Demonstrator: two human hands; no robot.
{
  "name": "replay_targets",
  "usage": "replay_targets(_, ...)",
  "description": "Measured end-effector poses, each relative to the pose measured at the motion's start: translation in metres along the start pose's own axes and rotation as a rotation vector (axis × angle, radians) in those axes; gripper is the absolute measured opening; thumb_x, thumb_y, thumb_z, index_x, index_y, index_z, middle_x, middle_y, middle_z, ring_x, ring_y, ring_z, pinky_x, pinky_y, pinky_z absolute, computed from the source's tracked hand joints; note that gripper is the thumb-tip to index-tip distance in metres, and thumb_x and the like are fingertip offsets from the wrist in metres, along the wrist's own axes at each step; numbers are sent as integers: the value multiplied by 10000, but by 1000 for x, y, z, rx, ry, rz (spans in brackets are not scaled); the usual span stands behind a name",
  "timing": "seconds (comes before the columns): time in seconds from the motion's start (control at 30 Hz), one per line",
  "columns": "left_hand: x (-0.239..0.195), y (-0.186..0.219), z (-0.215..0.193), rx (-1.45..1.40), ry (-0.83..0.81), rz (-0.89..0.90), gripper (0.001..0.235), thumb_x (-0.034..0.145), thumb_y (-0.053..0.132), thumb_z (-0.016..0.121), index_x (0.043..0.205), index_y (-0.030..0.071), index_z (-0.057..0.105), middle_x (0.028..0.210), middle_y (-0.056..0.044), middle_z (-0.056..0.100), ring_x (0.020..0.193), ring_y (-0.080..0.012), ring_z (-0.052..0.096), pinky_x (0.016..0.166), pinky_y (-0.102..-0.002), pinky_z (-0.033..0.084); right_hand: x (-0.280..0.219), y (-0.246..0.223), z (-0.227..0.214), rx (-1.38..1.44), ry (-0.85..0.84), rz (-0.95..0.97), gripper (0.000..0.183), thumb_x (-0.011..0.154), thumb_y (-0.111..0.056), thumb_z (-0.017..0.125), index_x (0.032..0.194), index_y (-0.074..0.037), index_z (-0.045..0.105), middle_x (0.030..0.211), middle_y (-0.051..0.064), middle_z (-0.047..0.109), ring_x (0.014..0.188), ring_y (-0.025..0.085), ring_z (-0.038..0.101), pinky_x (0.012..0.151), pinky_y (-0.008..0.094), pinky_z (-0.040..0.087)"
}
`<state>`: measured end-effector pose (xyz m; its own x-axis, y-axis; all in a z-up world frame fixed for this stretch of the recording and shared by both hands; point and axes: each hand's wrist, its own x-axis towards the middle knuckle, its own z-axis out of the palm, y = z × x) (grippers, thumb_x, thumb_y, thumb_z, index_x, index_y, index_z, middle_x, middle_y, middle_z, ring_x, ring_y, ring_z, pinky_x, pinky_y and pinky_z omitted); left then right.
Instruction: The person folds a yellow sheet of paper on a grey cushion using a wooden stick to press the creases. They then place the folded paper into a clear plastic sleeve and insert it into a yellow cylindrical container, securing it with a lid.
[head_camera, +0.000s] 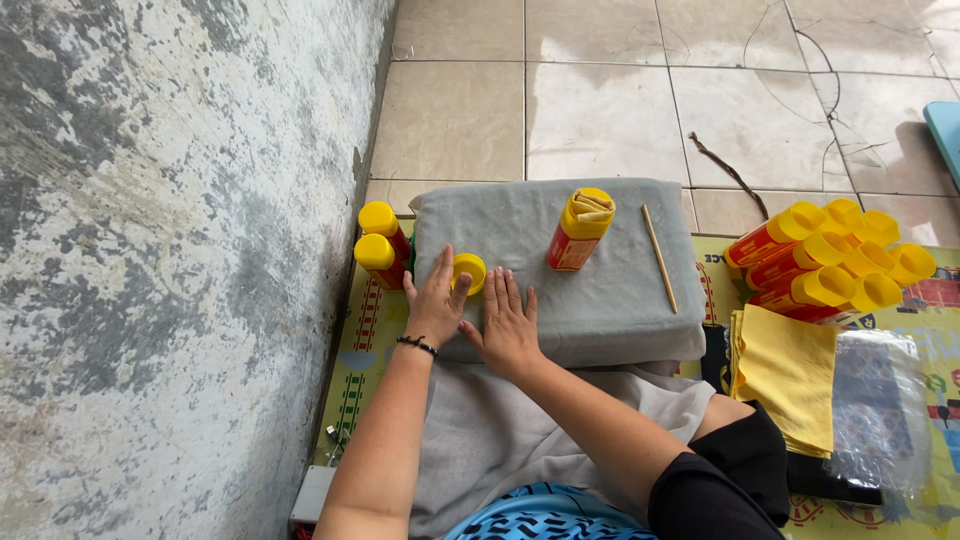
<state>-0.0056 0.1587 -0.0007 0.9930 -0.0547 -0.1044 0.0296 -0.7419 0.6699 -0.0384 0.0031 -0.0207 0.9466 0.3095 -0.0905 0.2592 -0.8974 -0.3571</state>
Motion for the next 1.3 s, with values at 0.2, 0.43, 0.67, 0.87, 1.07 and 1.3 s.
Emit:
replay_targets(0.2,-15,20,3,-114,-25,33,997,927,824,73,1647,134,80,1699,-141,160,1563,-278,156,1185,-659,-118,7,3,4,238,79,18,820,1049,-443,426,1643,-28,42,1672,204,219,1569,338,103,1186,649,-31)
replay_targets(0.43,-23,19,12,-131,58,107,1013,916,835,87,1648,135,69,1701,-134,151,1559,-276,142,1170,-674,-120,22,19,4,182,119,68,748,1060,-570,364,1623,-90,259,1686,159,222,1567,320,119,1192,652,-10)
replay_targets(0.67,-18,25,32,189,200,385,1088,854,896,106,1647,151,124,1706,-108,165,1565,-270,146,1126,-715,-101,17,27,5,-20,144,45,700,1020,-528,480,1553,-78,425,1690,179,216,1569,339,118,1205,637,-71)
replay_targets(0.87,-14,34,52,210,189,497,1089,862,894,151,1640,133,168,1712,-87,159,1567,-249,142,1150,-677,-15,-2,48,-11,-201,134,10,760,984,-528,498,1574,-69,356,1694,155,198,1569,318,103,1220,615,-50)
replay_targets(1.07,-9,49,67,195,253,611,997,905,831,196,1633,151,226,1697,-71,226,1544,-309,230,1180,-508,217,-8,56,-19,-173,84,-62,848,906,-468,560,1610,-89,277,1697,161,156,1561,340,78,1205,626,-4)
replay_targets(1.3,-2,41,66,98,367,677,598,1007,106,415,1603,129,365,1649,-72,359,1490,-313,354,1132,-411,353,-1,72,-10,-256,82,-84,761,942,-472,506,1563,-57,361,1643,168,272,1516,334,159,1178,594,111)
